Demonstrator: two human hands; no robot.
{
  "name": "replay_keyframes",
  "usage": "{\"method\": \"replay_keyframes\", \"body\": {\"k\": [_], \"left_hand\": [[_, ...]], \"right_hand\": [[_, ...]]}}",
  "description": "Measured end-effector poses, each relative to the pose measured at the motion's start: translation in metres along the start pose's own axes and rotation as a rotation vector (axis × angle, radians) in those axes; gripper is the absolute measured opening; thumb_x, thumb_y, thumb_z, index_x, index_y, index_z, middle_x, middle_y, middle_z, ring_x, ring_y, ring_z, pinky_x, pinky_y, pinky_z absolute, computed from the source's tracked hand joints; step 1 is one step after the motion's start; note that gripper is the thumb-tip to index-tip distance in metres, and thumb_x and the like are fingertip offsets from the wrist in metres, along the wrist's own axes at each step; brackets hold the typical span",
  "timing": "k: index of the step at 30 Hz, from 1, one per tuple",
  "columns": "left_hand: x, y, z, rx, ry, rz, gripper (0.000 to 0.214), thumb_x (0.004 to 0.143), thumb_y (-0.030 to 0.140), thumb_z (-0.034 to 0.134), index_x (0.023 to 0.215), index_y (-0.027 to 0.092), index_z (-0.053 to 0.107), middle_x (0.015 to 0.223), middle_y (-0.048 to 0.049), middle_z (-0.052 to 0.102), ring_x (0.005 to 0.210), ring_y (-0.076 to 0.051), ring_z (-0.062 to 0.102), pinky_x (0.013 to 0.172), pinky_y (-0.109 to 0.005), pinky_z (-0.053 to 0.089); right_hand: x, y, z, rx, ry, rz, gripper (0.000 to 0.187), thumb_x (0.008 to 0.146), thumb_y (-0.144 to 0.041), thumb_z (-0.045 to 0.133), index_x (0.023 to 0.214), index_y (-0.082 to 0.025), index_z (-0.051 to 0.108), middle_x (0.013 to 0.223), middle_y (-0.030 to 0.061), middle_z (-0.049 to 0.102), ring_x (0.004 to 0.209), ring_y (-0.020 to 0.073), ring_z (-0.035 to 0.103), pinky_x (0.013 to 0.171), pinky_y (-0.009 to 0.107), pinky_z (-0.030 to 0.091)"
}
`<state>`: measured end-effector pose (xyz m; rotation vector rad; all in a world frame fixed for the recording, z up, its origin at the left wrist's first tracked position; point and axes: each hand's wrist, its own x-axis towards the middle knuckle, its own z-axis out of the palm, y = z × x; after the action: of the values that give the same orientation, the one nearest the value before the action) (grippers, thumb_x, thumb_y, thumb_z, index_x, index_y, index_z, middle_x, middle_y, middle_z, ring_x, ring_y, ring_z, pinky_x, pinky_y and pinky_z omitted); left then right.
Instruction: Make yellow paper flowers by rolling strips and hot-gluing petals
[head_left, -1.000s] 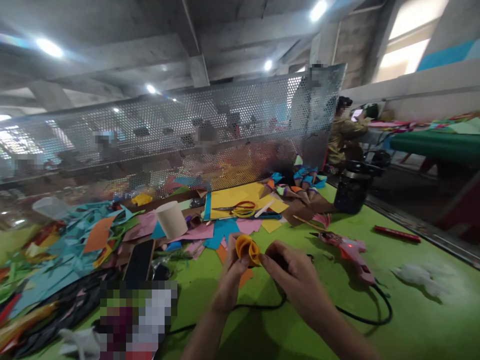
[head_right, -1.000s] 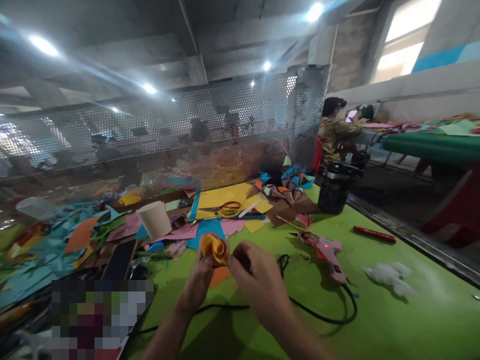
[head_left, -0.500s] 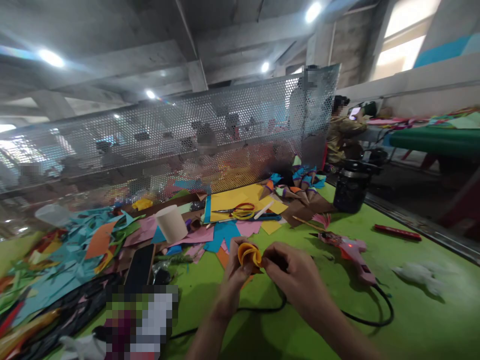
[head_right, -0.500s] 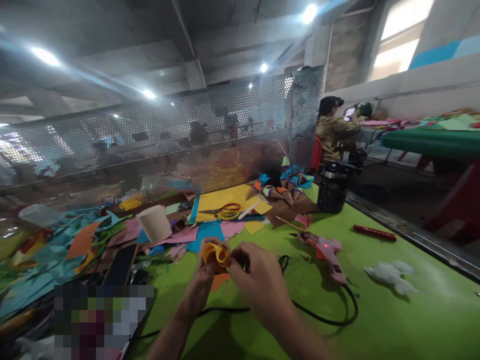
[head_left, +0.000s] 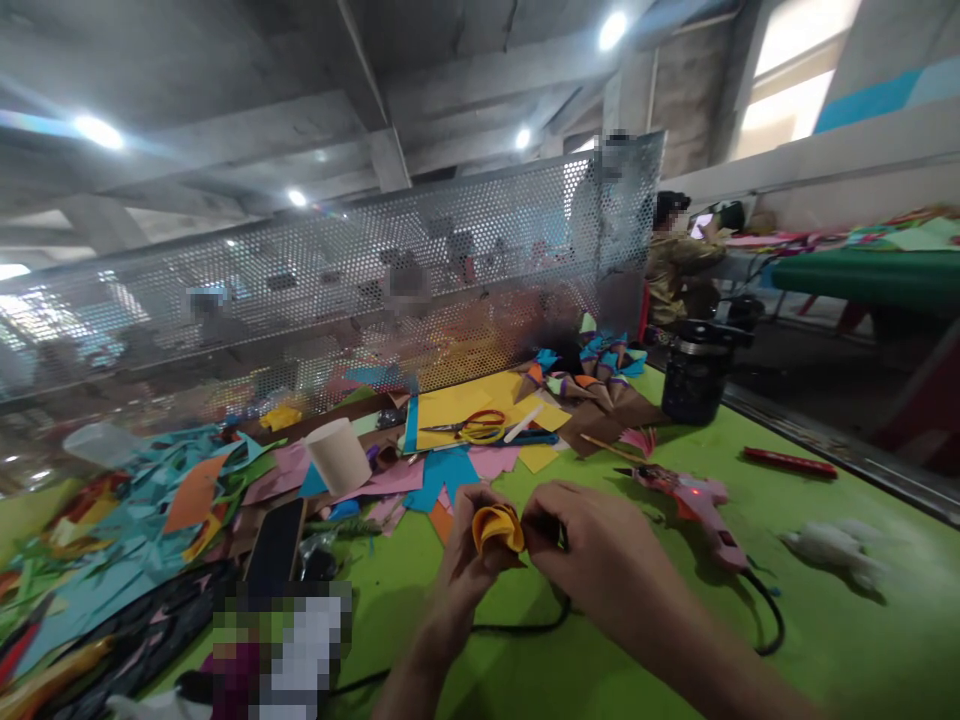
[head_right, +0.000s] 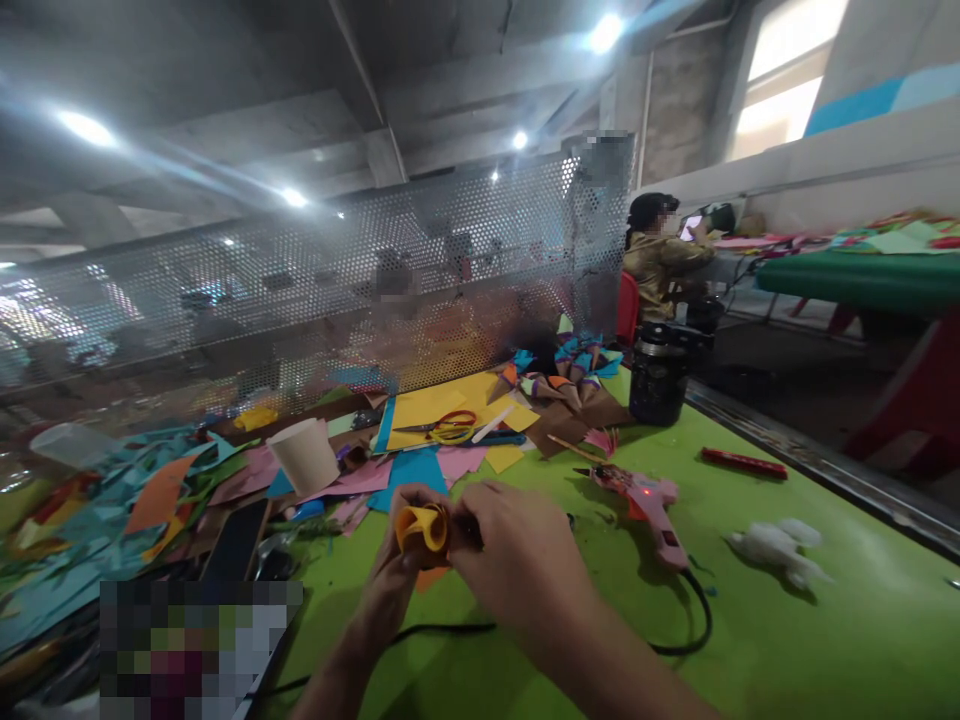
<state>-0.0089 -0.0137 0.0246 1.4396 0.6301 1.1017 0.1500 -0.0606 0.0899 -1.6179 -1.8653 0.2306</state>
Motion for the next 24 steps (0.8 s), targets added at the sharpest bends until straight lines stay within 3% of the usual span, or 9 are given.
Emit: {"method": "replay_keyframes", "body": {"k": [14, 24], "left_hand": [[-0.006, 0.017, 0.003, 0.111, -0.104, -0.018, 0.045, 0.081, 0.058, 0.061, 0.103, 0.022, 0.049, 0.092, -0.0026, 0.050, 0.082, -0.017, 0.045, 0.071, -0.027, 0.043], [-0.007, 0.012, 0.001, 0.078, -0.128, -0.016, 0.046, 0.082, 0.058, 0.061, 0.105, 0.021, 0.048, 0.090, -0.0020, 0.049, 0.078, -0.015, 0.045, 0.067, -0.025, 0.042]], "right_hand": [[0.005, -0.006, -0.022, -0.197, -0.161, -0.094, 0.010, 0.081, -0.015, 0.062, 0.073, -0.019, 0.063, 0.071, 0.0018, 0.067, 0.058, 0.0153, 0.055, 0.052, 0.029, 0.018], [0.011, -0.012, -0.030, -0.273, -0.191, -0.138, 0.012, 0.080, -0.016, 0.067, 0.069, -0.018, 0.062, 0.066, 0.0016, 0.065, 0.052, 0.0124, 0.046, 0.049, 0.028, 0.015]]}}
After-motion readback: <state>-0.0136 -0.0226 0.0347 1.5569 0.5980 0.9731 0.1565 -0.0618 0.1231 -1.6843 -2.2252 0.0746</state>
